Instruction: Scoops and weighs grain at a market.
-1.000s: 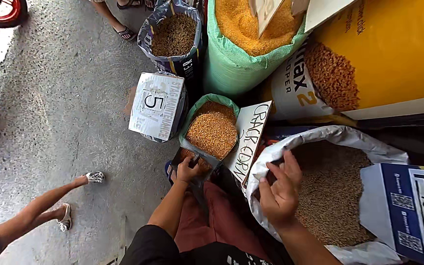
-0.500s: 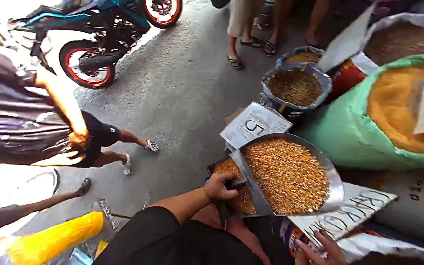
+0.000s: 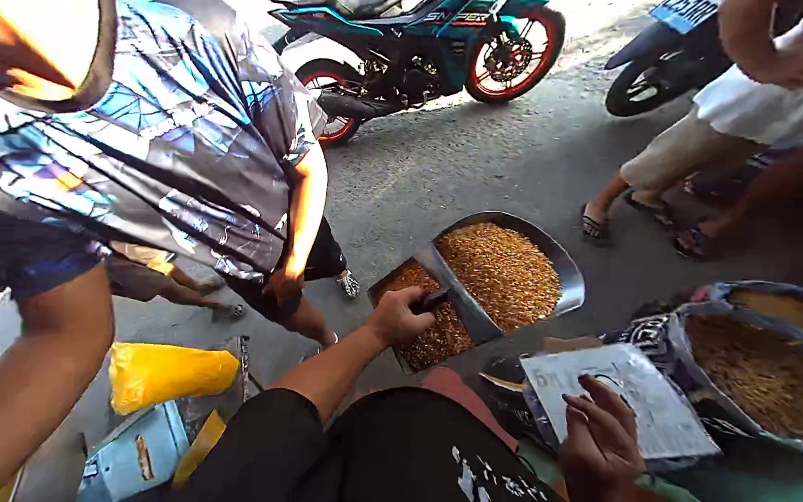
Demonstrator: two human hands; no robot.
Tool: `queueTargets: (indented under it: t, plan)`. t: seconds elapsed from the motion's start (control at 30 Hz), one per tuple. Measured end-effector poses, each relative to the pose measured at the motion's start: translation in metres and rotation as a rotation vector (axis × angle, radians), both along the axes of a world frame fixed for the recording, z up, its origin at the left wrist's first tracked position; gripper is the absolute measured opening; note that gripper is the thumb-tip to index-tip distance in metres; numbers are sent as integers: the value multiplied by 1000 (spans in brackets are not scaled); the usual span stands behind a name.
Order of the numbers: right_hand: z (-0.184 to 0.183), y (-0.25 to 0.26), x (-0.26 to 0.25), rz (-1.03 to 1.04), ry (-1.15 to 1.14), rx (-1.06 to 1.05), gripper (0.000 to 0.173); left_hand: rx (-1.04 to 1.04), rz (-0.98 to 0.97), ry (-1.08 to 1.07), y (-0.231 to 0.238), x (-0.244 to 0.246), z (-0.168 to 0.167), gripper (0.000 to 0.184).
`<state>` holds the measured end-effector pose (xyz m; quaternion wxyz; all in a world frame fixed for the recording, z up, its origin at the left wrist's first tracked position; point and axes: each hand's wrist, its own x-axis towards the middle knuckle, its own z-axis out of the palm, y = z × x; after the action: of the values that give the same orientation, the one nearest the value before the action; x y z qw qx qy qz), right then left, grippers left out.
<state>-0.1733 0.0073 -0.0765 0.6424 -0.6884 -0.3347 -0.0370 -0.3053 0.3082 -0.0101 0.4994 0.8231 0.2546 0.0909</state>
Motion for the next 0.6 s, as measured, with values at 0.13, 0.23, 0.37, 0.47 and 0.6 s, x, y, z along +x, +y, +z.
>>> queueTargets:
  t: [0.13,0.23,0.37,0.47,0.6]
  plan:
    - [-14,51,70,30,43,-51,24,16,229,-24,67,38,-10,29]
    - [-20,103,132,1,99,-94,16,23,361,48,131,78,-9,33]
    - [-22,204,226,-36,119,-190,17,37,518,54,222,140,-17,36]
    - [-7,306,285,100,122,-239,20,10,651,-29,288,175,-13,26]
    - [0,469,339,402,-63,-218,20,6,778,-173,367,189,-17,28]
